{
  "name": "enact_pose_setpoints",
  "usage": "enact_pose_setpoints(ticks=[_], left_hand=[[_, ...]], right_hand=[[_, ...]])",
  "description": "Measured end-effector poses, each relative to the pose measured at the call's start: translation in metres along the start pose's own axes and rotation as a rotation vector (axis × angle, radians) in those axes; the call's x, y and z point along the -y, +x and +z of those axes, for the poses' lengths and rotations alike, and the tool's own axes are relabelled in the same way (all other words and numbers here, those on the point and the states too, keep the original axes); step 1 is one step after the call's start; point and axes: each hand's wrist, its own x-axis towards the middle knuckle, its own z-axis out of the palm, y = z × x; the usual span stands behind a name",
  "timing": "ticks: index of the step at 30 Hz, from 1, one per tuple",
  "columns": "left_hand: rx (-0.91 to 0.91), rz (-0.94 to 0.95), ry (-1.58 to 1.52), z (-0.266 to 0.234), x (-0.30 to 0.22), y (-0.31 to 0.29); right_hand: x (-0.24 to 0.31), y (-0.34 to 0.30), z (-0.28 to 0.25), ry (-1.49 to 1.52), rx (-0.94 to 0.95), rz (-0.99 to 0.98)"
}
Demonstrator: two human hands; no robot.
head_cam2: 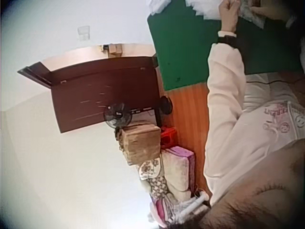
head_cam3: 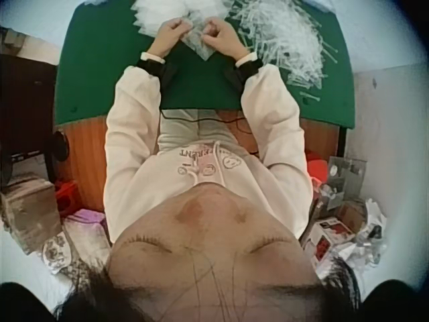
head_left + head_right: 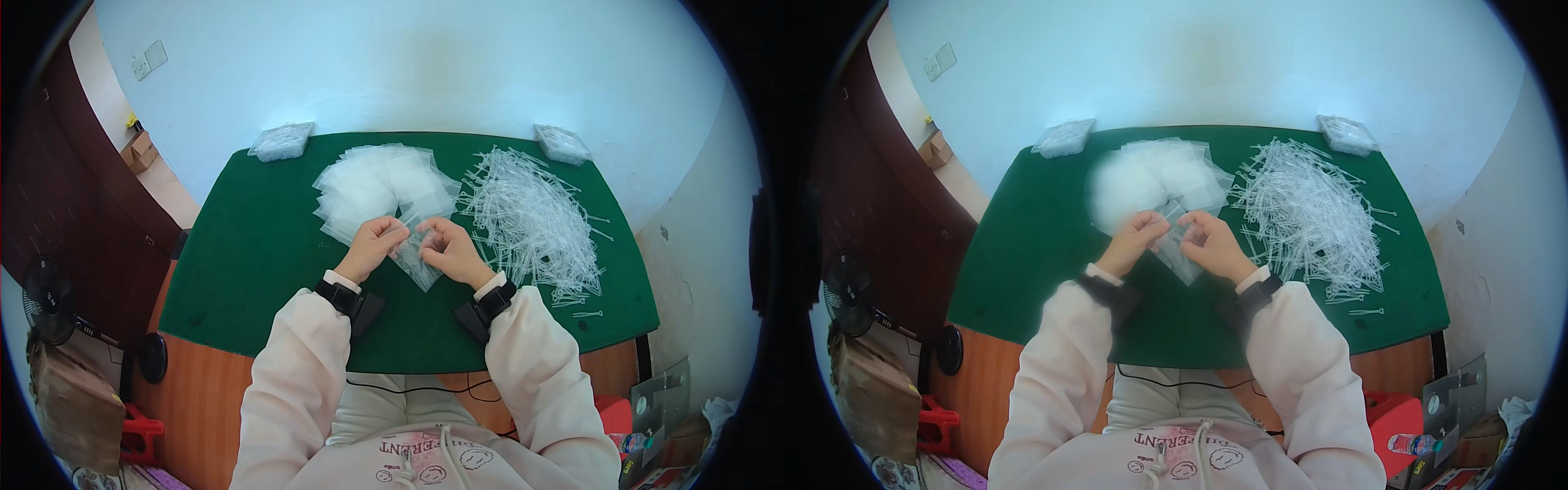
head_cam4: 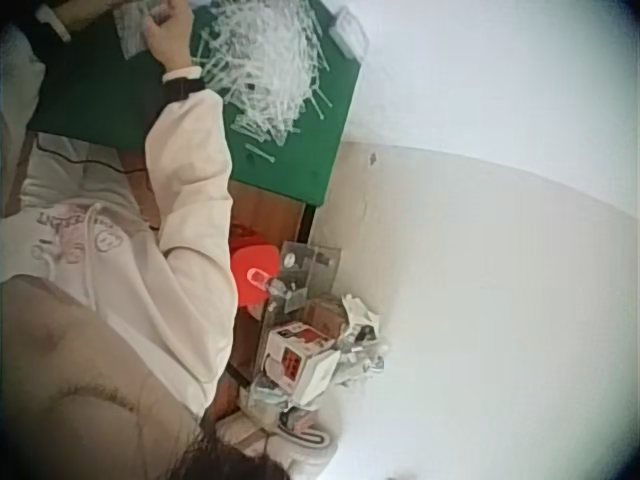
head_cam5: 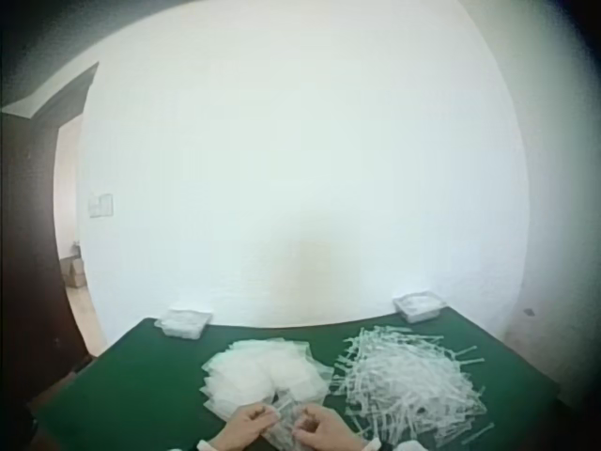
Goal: Packaging plastic fasteners into small transparent bags at a workbench.
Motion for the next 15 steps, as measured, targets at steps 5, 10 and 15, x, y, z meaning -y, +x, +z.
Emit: enact_pose_setpoints(ticks=[5, 10, 15], left_hand=[[-0.004, 0.003, -0.053, -0.002, 0.002, 0.001], [0.004, -0.005, -0.048, -0.002, 0.001, 0.0], [-0.01, -0.011, -0.026, -0.001, 0.0, 0.0]], right_hand=[[0.001, 0.002, -0.002, 0.169, 0.062, 0.142], [-0.004, 0.003, -0.003, 0.166, 0.076, 0.162], [-0.009, 0.005, -0.006, 0.16, 0.086, 0.168]])
